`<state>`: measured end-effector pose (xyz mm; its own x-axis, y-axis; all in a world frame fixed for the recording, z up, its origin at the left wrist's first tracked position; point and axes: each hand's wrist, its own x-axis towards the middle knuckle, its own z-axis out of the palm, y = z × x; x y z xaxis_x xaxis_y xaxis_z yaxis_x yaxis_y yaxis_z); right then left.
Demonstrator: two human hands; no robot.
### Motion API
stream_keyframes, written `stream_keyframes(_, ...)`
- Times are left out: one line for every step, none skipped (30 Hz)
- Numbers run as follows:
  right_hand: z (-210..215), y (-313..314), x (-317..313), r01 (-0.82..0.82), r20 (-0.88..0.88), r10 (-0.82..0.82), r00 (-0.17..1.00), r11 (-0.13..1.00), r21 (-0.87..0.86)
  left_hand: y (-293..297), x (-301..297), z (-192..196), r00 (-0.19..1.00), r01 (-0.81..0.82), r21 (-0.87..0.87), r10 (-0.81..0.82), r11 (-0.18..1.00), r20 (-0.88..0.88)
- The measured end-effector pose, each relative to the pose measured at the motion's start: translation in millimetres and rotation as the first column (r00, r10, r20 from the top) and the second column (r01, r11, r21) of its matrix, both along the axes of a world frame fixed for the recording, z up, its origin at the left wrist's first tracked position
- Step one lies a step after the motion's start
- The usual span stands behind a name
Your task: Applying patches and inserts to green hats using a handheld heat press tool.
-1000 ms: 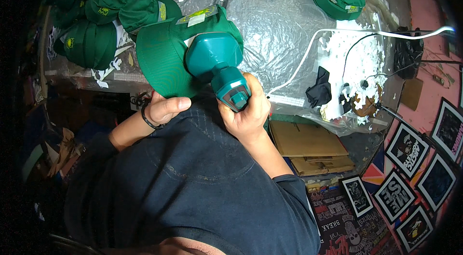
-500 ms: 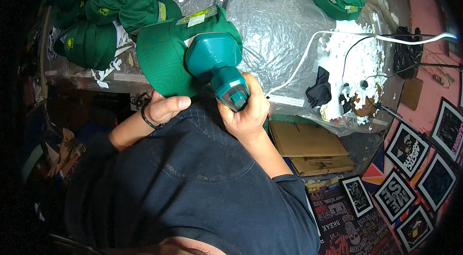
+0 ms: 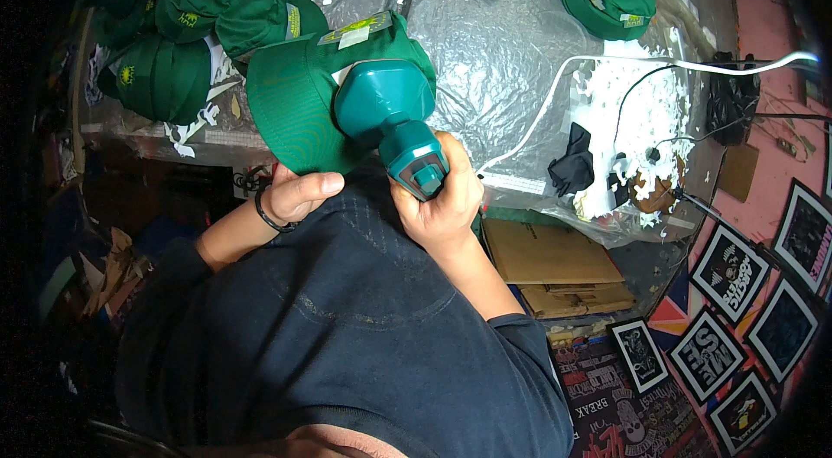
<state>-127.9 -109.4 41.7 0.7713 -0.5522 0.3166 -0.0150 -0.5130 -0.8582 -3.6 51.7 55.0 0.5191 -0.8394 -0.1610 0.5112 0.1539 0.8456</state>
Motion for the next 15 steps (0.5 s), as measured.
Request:
stream_keyframes(0, 0, 0, 0.004, 0.003, -0.004, 1.000, 1.000, 0.005, 0, -1, -2, 1.000, 0.000, -0.010, 0.000, 1.000, -0.022)
stream_keyframes(1, 1, 1, 0.005, 0.000, -0.005, 1.000, 1.000, 0.001, 1, -1, -4, 0.999, 0.000, -0.026, -0.002, 1.000, -0.049)
stream_keyframes(1, 1, 1, 0.006, -0.002, -0.006, 1.000, 1.000, -0.005, 2, 0, -6, 0.999, 0.002, -0.030, -0.003, 1.000, -0.052)
stream_keyframes(1, 2, 2, 0.007, -0.005, -0.007, 1.000, 1.000, -0.011, 3, 0, -7, 0.998, 0.000, -0.031, -0.002, 1.000, -0.063)
stream_keyframes(2, 1, 2, 0.008, -0.002, -0.008, 1.000, 1.000, -0.009, 3, -1, -7, 0.998, -0.002, -0.027, 0.000, 1.000, -0.066)
stream_keyframes(4, 0, 3, 0.006, 0.000, -0.006, 1.000, 1.000, -0.025, 2, -1, -6, 0.998, -0.001, -0.026, 0.000, 1.000, -0.064)
stream_keyframes(4, 0, 3, 0.005, 0.001, -0.005, 1.000, 0.999, -0.040, 0, -1, -6, 0.998, -0.008, -0.034, 0.006, 0.999, -0.060)
stream_keyframes(4, 0, 3, 0.005, 0.003, -0.005, 1.000, 0.999, -0.040, -1, -1, -6, 0.998, -0.017, -0.043, 0.014, 0.999, -0.057)
stream_keyframes(3, -1, 3, 0.009, -0.012, -0.009, 1.000, 1.000, -0.029, -2, -1, -6, 0.998, -0.017, -0.043, 0.015, 0.999, -0.055)
stream_keyframes(2, -1, 3, 0.013, -0.026, -0.014, 1.000, 1.000, -0.018, -3, -1, -5, 0.998, -0.026, -0.043, 0.024, 0.999, -0.056)
stream_keyframes(1, 0, 3, 0.016, -0.025, -0.017, 1.000, 1.000, -0.019, -4, -1, -6, 0.998, -0.032, -0.044, 0.029, 0.999, -0.057)
stream_keyframes(-1, 0, 2, 0.016, -0.035, -0.017, 0.999, 1.000, -0.022, -4, -1, -7, 0.998, -0.028, -0.046, 0.026, 0.999, -0.055)
stream_keyframes(-1, 0, 2, 0.017, -0.045, -0.018, 0.999, 1.000, -0.025, -5, -1, -9, 0.998, -0.041, -0.065, 0.037, 0.997, -0.058)
stream_keyframes(-1, -1, 3, 0.020, -0.043, -0.021, 0.999, 0.999, -0.027, -5, -1, -12, 0.997, -0.053, -0.084, 0.048, 0.995, -0.062)
stream_keyframes(-2, -1, 4, 0.013, -0.048, -0.014, 0.999, 0.999, -0.029, -4, -1, -16, 0.997, -0.049, -0.087, 0.044, 0.995, -0.059)
